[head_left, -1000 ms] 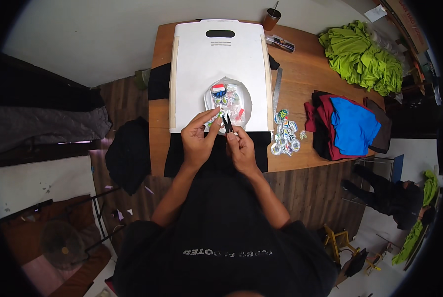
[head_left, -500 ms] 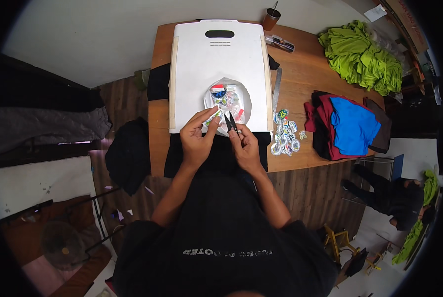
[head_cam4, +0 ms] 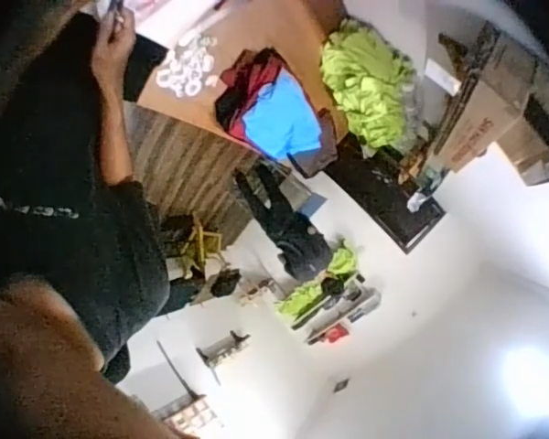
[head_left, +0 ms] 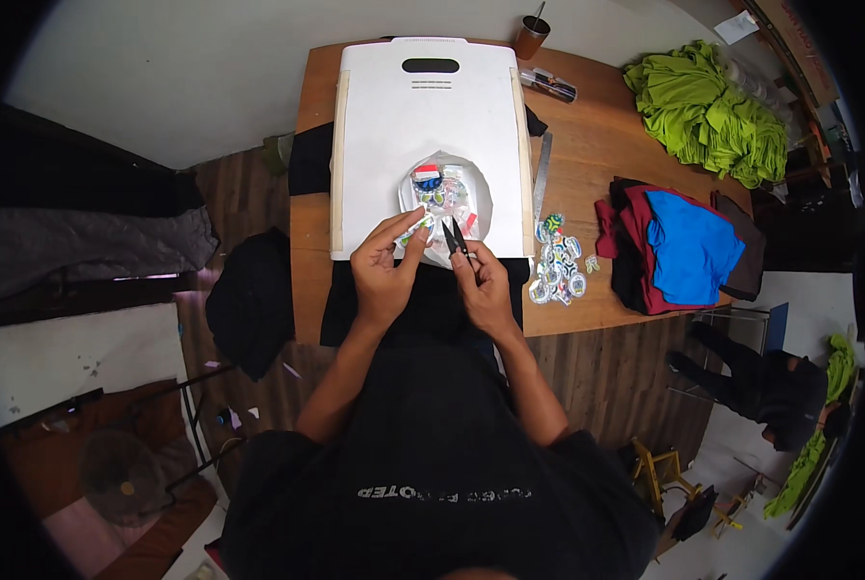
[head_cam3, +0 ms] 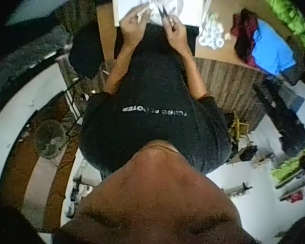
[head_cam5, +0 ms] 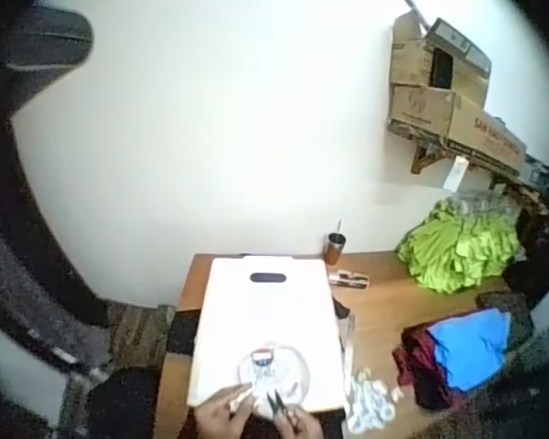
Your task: Sorting and trimming small adhesive labels into a plastic container.
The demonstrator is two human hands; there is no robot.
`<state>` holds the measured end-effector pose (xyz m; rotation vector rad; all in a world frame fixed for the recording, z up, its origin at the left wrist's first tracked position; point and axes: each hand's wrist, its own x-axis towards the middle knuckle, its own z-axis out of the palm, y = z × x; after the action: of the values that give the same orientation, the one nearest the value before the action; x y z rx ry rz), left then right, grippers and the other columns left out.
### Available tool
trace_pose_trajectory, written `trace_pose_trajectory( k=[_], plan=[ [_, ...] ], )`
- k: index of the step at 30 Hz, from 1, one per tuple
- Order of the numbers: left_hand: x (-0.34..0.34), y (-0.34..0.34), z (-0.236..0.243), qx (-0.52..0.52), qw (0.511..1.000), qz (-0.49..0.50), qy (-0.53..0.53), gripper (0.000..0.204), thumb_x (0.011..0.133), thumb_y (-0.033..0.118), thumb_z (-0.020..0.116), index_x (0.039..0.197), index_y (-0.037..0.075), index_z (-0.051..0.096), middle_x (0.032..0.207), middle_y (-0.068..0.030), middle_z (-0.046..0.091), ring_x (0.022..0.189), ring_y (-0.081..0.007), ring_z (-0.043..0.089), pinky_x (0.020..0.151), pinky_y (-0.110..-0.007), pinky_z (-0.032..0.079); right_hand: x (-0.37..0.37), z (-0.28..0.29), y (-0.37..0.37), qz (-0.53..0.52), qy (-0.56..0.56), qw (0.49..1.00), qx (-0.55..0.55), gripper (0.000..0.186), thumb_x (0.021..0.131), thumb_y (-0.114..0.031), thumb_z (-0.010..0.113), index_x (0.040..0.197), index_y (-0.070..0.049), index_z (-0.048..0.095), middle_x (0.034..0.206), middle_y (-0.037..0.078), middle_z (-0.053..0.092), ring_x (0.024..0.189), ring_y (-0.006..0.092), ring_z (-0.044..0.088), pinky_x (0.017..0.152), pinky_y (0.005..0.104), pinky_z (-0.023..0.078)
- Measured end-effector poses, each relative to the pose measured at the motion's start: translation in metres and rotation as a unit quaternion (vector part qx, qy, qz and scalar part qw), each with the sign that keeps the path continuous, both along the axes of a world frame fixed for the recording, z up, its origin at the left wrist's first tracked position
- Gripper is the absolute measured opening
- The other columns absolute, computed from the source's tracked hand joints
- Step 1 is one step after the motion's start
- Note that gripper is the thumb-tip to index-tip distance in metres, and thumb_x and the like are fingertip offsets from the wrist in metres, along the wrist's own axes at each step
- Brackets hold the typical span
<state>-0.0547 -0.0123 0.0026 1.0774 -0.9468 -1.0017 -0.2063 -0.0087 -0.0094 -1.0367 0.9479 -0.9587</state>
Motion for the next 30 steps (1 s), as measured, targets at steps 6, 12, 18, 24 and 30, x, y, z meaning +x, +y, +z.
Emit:
trace_pose_trajectory(
  k=[6,12,18,24,30],
  plan=[
    [0.001,0.0,-0.004,0.006,1.0,0.002,0.009,0.029,0.089,-0.008,0.061,0.118,-0.009,0.062,0.115,-0.0172,0.062,0.105,-0.0169,0.06,0.088,-0.026,0.052,0.001,-0.005,0.002,0.034,-0.018,0.999,0.001,0.021,0.103,-0.02,0.046,0.11,-0.001,0.054,0.065,-0.007,0.043,0.054,0.0003,0.034,0.05,0.0186,0.028],
    [0.002,0.001,-0.005,0.019,0.999,-0.004,0.033,0.03,0.089,-0.008,0.061,0.119,-0.009,0.061,0.116,-0.0168,0.062,0.104,-0.0162,0.06,0.089,-0.025,0.051,0.009,-0.007,0.004,0.06,-0.03,0.997,-0.03,0.035,0.107,-0.031,0.032,0.103,-0.003,0.051,0.058,-0.002,0.037,0.048,0.0061,0.034,0.047,0.0215,0.031],
    [0.0,0.002,-0.002,0.014,0.999,-0.01,0.044,0.03,0.089,-0.007,0.062,0.119,-0.01,0.061,0.115,-0.0166,0.063,0.104,-0.0157,0.061,0.089,-0.025,0.05,0.013,-0.018,0.01,0.055,-0.063,0.996,-0.008,0.035,0.107,-0.032,0.031,0.102,-0.003,0.05,0.058,-0.001,0.037,0.048,0.006,0.032,0.046,0.0214,0.031],
    [-0.001,0.003,-0.001,0.009,0.998,-0.029,0.046,0.029,0.089,-0.007,0.062,0.118,-0.01,0.062,0.115,-0.0168,0.063,0.104,-0.0161,0.061,0.091,-0.025,0.049,0.014,-0.013,0.01,0.043,-0.074,0.996,-0.011,0.034,0.107,-0.032,0.031,0.102,-0.004,0.05,0.058,-0.001,0.036,0.048,0.0056,0.031,0.046,0.0212,0.03],
    [-0.001,0.002,0.001,0.014,0.998,-0.043,0.042,0.029,0.088,-0.008,0.063,0.117,-0.009,0.062,0.116,-0.017,0.063,0.105,-0.0163,0.061,0.092,-0.025,0.048,0.011,-0.009,0.008,0.04,-0.072,0.996,-0.018,0.034,0.107,-0.031,0.031,0.102,-0.004,0.05,0.058,-0.002,0.036,0.048,0.0053,0.03,0.046,0.0212,0.03]
  ],
)
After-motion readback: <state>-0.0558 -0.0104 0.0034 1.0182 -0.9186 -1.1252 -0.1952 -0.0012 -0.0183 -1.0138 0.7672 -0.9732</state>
